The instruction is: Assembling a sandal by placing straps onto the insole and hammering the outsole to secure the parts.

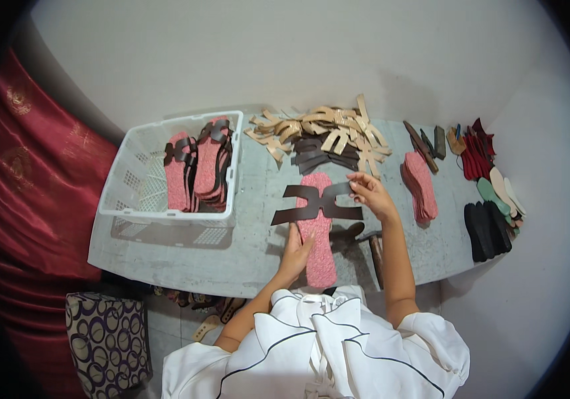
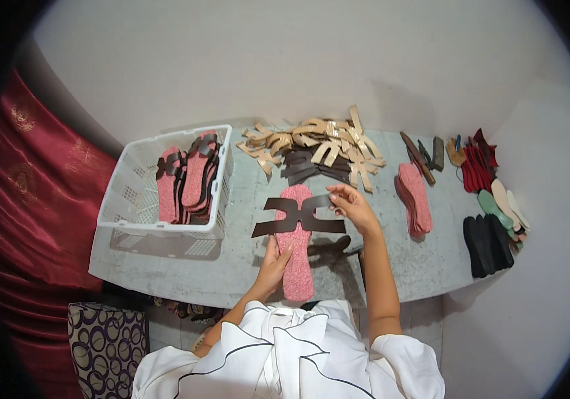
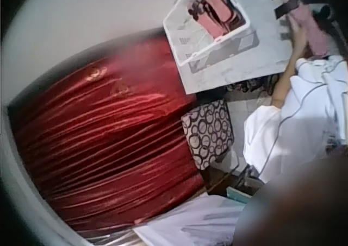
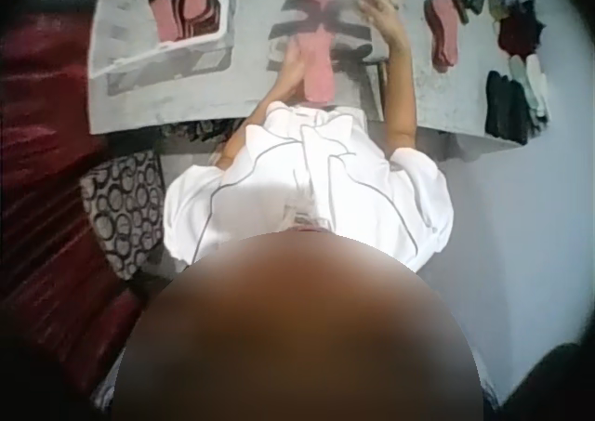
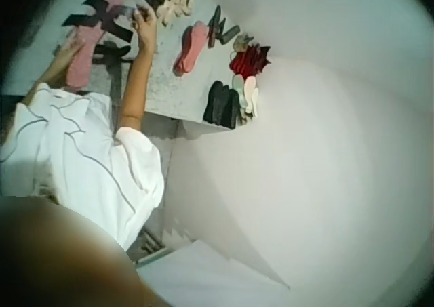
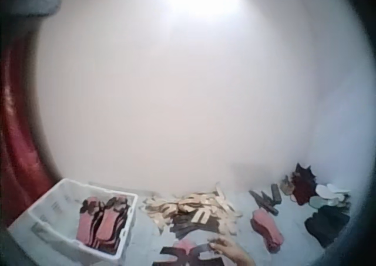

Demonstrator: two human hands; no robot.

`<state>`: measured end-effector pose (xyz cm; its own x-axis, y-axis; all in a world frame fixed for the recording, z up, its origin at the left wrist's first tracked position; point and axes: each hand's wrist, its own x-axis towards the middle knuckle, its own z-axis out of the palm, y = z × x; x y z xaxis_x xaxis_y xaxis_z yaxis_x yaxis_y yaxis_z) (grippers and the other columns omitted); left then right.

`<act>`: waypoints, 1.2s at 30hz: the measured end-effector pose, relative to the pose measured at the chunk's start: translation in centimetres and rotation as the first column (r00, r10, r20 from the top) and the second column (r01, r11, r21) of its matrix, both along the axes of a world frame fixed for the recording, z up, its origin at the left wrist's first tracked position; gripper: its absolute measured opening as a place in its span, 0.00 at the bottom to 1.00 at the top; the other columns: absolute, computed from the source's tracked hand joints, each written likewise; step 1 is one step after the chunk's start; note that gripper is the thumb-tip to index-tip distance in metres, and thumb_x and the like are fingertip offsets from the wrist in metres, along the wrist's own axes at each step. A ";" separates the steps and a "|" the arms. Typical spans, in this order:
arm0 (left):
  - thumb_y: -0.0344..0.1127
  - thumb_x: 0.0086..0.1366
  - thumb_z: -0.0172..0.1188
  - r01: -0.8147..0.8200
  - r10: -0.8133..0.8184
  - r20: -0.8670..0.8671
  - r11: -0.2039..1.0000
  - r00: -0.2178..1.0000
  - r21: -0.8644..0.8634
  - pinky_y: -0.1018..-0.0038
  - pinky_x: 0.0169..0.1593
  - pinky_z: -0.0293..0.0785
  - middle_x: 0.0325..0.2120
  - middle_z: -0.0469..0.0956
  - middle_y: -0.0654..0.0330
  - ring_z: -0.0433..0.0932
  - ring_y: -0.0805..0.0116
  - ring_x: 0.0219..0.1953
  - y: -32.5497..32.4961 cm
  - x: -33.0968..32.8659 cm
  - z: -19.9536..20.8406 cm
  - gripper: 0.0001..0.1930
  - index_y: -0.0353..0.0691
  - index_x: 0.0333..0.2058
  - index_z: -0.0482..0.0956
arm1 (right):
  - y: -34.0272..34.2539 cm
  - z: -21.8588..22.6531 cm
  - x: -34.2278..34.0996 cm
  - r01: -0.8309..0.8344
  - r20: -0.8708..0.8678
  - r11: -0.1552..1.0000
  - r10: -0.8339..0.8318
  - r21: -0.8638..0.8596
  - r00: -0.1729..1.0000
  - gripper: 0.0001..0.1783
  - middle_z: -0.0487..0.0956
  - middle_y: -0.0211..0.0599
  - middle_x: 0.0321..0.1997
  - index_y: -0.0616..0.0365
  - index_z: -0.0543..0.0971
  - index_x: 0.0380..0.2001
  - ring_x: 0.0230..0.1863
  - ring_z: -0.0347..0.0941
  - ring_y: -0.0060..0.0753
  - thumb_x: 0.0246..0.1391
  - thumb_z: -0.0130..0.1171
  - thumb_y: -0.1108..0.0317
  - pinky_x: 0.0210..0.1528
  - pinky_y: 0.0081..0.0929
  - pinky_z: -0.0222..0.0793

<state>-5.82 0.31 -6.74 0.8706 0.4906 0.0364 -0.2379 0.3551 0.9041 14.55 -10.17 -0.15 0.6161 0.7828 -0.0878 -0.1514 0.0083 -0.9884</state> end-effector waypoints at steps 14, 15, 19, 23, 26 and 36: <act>0.42 0.54 0.60 -0.102 0.182 -0.368 0.969 0.912 0.226 0.71 0.45 0.63 0.41 0.66 0.52 0.66 0.66 0.43 0.7 -2.1 -0.2 0.36 0.31 0.52 0.49 | 0.2 -2.0 -1.5 0.191 -0.070 0.978 -0.185 0.089 0.980 0.10 0.71 0.27 0.31 0.61 0.70 0.39 0.27 0.70 0.16 0.53 0.52 0.71 0.31 0.13 0.69; 0.44 0.50 0.64 -0.281 0.462 -0.332 0.838 0.822 0.468 0.64 0.52 0.58 0.45 0.62 0.47 0.61 0.59 0.50 0.5 -2.2 -0.6 0.46 0.29 0.57 0.43 | 0.3 -2.0 -1.5 0.218 -0.088 0.973 -0.211 0.078 0.974 0.11 0.71 0.28 0.31 0.60 0.70 0.39 0.27 0.70 0.17 0.53 0.52 0.71 0.30 0.13 0.69; 0.45 0.45 0.68 -0.487 0.696 -0.242 0.668 0.676 0.562 0.58 0.58 0.40 0.52 0.47 0.42 0.45 0.49 0.57 0.6 -1.9 0.8 0.57 0.29 0.59 0.32 | 0.3 -2.9 -0.9 0.204 -0.069 0.974 -0.198 0.103 0.978 0.11 0.71 0.27 0.30 0.61 0.70 0.40 0.28 0.71 0.17 0.53 0.51 0.70 0.32 0.14 0.70; 0.45 0.46 0.66 -0.557 0.678 0.201 0.359 0.707 0.749 0.59 0.58 0.39 0.54 0.46 0.43 0.43 0.48 0.57 0.2 -1.9 3.1 0.47 0.31 0.58 0.46 | 0.6 -2.4 -1.1 0.219 -0.102 0.971 -0.210 0.095 0.972 0.11 0.72 0.28 0.29 0.60 0.70 0.40 0.27 0.71 0.18 0.52 0.52 0.71 0.31 0.14 0.71; 0.34 0.49 0.55 -0.210 0.387 0.129 0.174 0.913 0.962 0.58 0.57 0.40 0.52 0.59 0.54 0.45 0.51 0.57 0.8 -2.2 3.2 0.25 0.44 0.49 0.68 | 0.6 -2.5 -1.1 0.217 -0.098 0.971 -0.208 0.101 0.973 0.12 0.72 0.28 0.29 0.60 0.70 0.41 0.27 0.71 0.17 0.52 0.52 0.71 0.31 0.14 0.71; 0.41 0.43 0.65 -0.339 0.203 0.407 -0.299 0.891 0.892 0.58 0.57 0.37 0.50 0.63 0.70 0.48 0.62 0.57 4.3 -2.2 -1.4 0.19 0.75 0.35 0.77 | 0.1 -3.0 -1.6 0.258 -0.131 0.962 -0.245 0.087 0.960 0.13 0.73 0.28 0.29 0.60 0.69 0.42 0.28 0.72 0.17 0.52 0.52 0.71 0.30 0.11 0.71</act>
<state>-8.02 4.63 -8.12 0.6202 -0.0042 0.7844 -0.0590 -0.9974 0.0413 12.90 -10.03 -3.14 0.7843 0.6123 -0.0999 -0.2473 0.1608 -0.9555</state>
